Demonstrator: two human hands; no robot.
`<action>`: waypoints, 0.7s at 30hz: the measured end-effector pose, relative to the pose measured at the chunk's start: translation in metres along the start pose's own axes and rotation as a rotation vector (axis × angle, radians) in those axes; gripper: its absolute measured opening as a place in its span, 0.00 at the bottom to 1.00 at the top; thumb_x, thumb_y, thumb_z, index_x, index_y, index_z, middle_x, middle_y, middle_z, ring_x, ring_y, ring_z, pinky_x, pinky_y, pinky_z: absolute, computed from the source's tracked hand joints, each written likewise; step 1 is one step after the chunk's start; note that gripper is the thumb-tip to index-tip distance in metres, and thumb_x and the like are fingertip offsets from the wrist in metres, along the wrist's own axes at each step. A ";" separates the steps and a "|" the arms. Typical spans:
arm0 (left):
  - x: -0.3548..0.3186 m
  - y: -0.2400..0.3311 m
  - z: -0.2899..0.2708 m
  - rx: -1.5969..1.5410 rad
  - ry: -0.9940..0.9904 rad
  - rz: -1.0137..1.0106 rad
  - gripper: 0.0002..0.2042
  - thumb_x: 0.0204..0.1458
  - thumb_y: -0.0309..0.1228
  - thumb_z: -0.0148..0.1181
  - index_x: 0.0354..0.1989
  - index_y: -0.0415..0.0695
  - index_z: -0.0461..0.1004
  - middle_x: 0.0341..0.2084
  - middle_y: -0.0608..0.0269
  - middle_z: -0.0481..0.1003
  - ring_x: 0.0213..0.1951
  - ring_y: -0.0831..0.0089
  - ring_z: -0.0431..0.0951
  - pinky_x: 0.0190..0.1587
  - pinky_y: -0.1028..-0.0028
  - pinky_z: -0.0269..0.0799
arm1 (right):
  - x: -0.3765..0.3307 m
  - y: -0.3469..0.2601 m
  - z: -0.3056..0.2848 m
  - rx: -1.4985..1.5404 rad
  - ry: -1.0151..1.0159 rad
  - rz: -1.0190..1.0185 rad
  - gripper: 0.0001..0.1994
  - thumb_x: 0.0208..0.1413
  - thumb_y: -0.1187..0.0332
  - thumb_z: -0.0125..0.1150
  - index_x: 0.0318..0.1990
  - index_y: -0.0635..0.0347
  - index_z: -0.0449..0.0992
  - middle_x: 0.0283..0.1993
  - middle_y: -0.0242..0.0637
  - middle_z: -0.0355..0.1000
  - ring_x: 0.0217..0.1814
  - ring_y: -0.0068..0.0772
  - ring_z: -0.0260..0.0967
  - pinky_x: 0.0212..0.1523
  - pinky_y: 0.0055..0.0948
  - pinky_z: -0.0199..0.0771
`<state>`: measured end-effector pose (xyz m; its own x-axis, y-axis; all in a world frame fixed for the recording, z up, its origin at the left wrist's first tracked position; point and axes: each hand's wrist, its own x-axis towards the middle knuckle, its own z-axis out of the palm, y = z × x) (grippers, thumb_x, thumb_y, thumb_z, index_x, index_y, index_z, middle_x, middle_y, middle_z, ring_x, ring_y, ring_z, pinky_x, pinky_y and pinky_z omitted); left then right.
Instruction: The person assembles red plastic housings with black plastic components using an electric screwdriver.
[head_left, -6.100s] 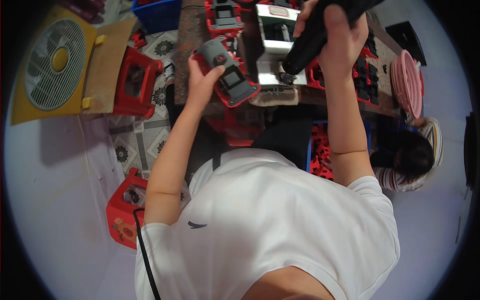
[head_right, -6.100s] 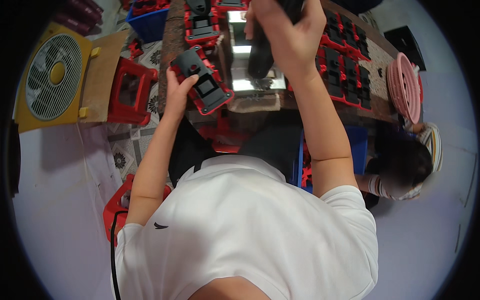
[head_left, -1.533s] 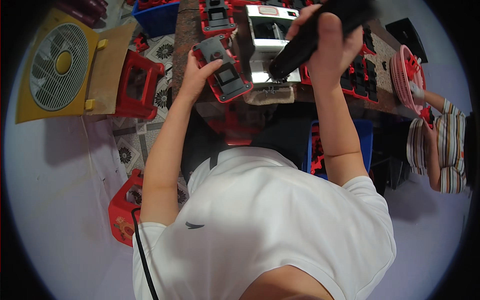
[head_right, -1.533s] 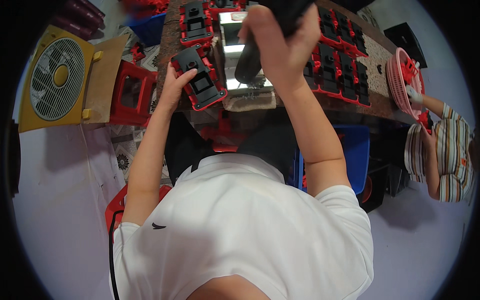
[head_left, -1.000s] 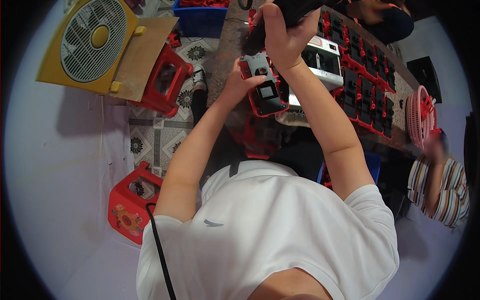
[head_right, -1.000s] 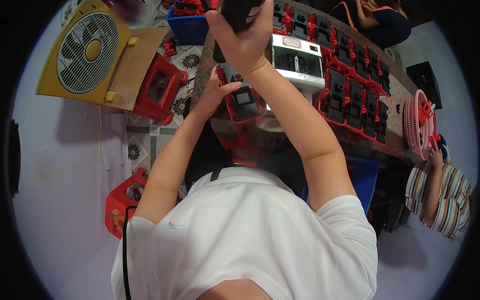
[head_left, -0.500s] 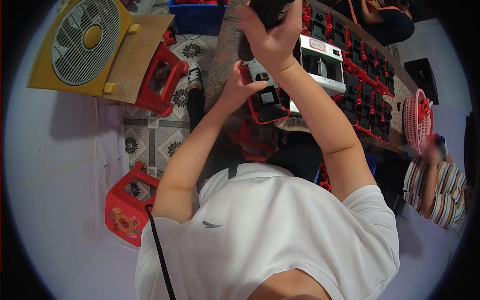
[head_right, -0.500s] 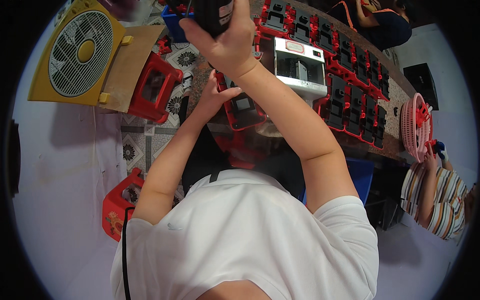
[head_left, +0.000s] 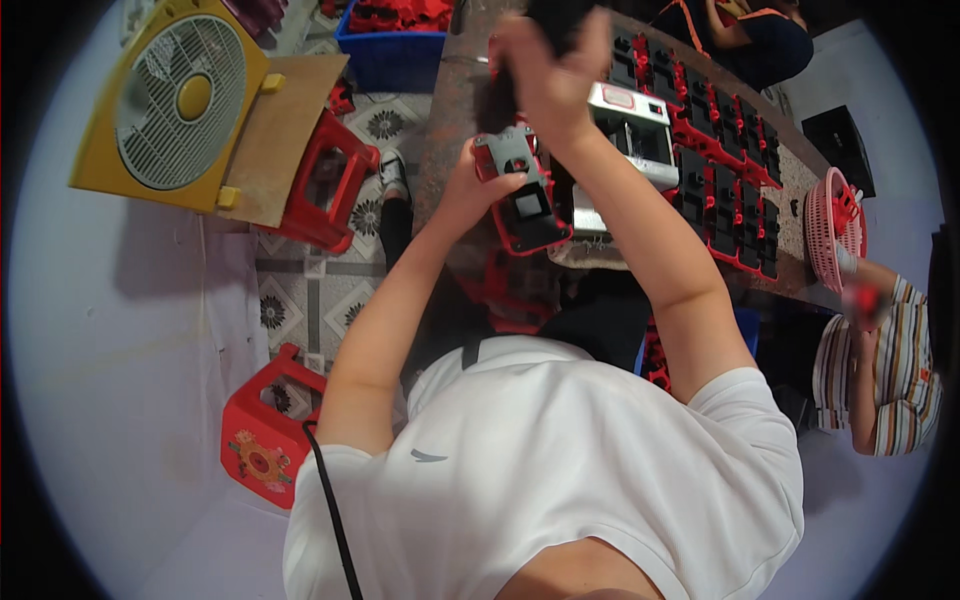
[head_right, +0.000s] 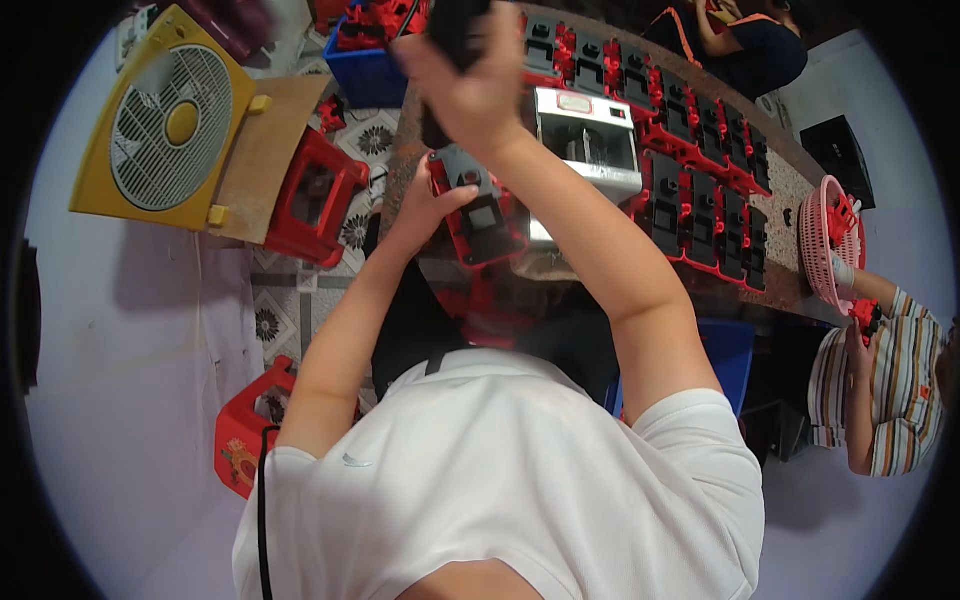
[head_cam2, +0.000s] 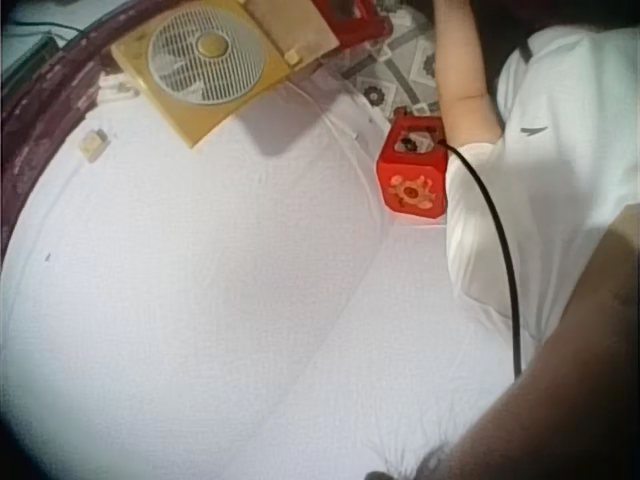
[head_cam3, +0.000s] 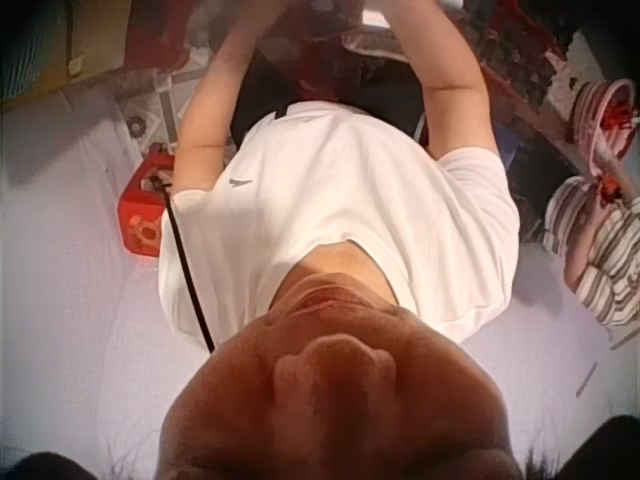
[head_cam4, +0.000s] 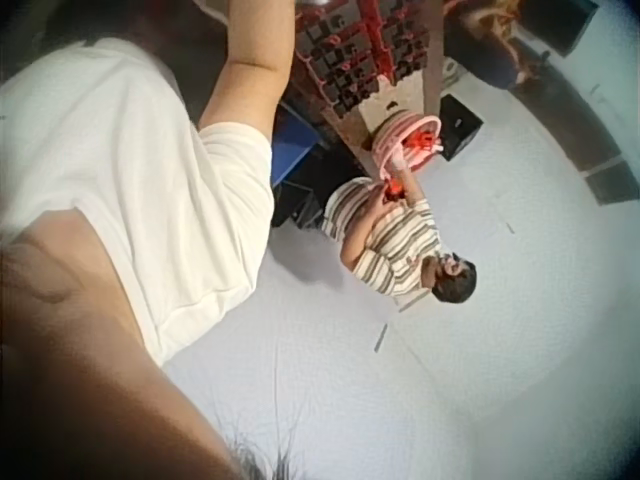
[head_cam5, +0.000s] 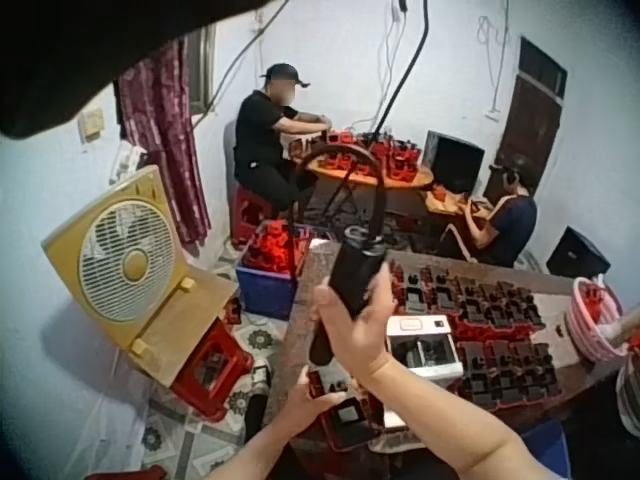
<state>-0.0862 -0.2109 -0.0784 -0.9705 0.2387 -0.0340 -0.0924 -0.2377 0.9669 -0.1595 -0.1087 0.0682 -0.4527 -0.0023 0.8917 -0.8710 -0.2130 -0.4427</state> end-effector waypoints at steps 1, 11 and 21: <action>-0.002 0.000 -0.008 -0.030 -0.037 -0.033 0.35 0.42 0.27 0.70 0.59 0.38 0.57 0.51 0.59 0.71 0.53 0.71 0.71 0.57 0.69 0.67 | -0.004 -0.014 -0.016 -0.044 0.108 0.172 0.17 0.57 0.68 0.64 0.45 0.63 0.62 0.29 0.35 0.72 0.22 0.23 0.69 0.24 0.22 0.71; 0.047 0.044 -0.038 0.263 -0.392 -0.037 0.41 0.41 0.27 0.70 0.66 0.41 0.56 0.51 0.60 0.71 0.53 0.71 0.71 0.56 0.72 0.67 | -0.070 -0.162 -0.087 -0.174 0.412 0.344 0.28 0.56 0.49 0.62 0.52 0.60 0.59 0.32 0.41 0.67 0.28 0.32 0.68 0.26 0.31 0.73; -0.034 0.093 -0.031 0.019 -0.133 0.173 0.33 0.42 0.30 0.64 0.60 0.39 0.62 0.50 0.57 0.72 0.47 0.66 0.77 0.51 0.67 0.73 | -0.158 -0.181 -0.121 -0.575 0.307 0.705 0.25 0.47 0.62 0.70 0.49 0.64 0.67 0.36 0.38 0.70 0.39 0.31 0.69 0.40 0.33 0.70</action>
<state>-0.0687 -0.2701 0.0049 -0.9336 0.3182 0.1649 0.0783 -0.2679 0.9603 0.0466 0.0487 -0.0035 -0.8675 0.3271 0.3746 -0.3023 0.2512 -0.9195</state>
